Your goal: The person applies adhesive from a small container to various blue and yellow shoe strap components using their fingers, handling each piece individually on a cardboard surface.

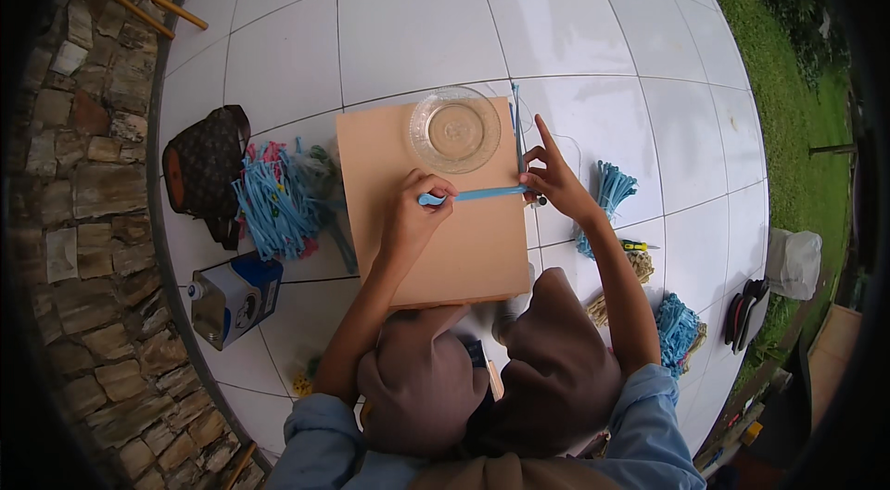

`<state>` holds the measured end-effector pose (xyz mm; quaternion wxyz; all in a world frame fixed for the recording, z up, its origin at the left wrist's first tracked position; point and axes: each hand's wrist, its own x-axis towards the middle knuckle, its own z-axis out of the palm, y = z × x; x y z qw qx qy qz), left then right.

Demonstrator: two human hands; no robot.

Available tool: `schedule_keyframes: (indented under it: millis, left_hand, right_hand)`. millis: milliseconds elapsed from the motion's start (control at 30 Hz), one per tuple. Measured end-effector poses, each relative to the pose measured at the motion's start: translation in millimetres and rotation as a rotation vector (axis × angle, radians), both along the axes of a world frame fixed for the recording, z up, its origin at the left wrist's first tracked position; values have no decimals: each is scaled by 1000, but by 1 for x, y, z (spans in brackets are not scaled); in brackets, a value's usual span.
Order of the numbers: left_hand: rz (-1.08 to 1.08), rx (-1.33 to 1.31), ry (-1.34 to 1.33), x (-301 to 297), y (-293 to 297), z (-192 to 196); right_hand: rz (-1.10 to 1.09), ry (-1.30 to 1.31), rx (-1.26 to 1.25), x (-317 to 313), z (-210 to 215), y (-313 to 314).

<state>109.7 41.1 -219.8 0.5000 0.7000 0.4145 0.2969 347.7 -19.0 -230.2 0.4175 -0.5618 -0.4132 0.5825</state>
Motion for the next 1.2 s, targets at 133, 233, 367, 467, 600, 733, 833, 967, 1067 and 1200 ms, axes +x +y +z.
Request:
schedule_keyframes:
  millis: [133, 233, 367, 467, 600, 733, 833, 967, 1067, 1200]
  left_hand:
    - [-98, 131, 143, -2, 1, -1]
    - [-148, 207, 230, -3, -2, 6]
    - [-205, 218, 241, -3, -1, 7]
    - [-238, 215, 256, -4, 0, 8]
    - [-280, 209, 284, -5, 2, 8]
    - [-294, 253, 238, -3, 5, 5]
    - [-295, 258, 244, -3, 4, 6]
    - [-295, 249, 217, -2, 3, 3]
    - [-295, 237, 224, -3, 3, 3]
    - [-291, 234, 245, -3, 2, 3]
  right_hand:
    - [-31, 41, 23, 0, -5, -2]
    - [-48, 5, 38, -2, -8, -4]
    - [-85, -321, 299, -6, -8, -7]
    - [-68, -756, 561, -11, -2, -5]
    - [237, -1142, 748, -14, 12, -6]
    - [279, -1158, 835, -9, 9, -5]
    - [294, -1170, 846, -9, 9, -4]
    - [280, -1133, 803, -9, 8, -5]
    - [285, -1083, 684, -11, 10, -6]
    - [261, -1026, 610, -13, 10, -6]
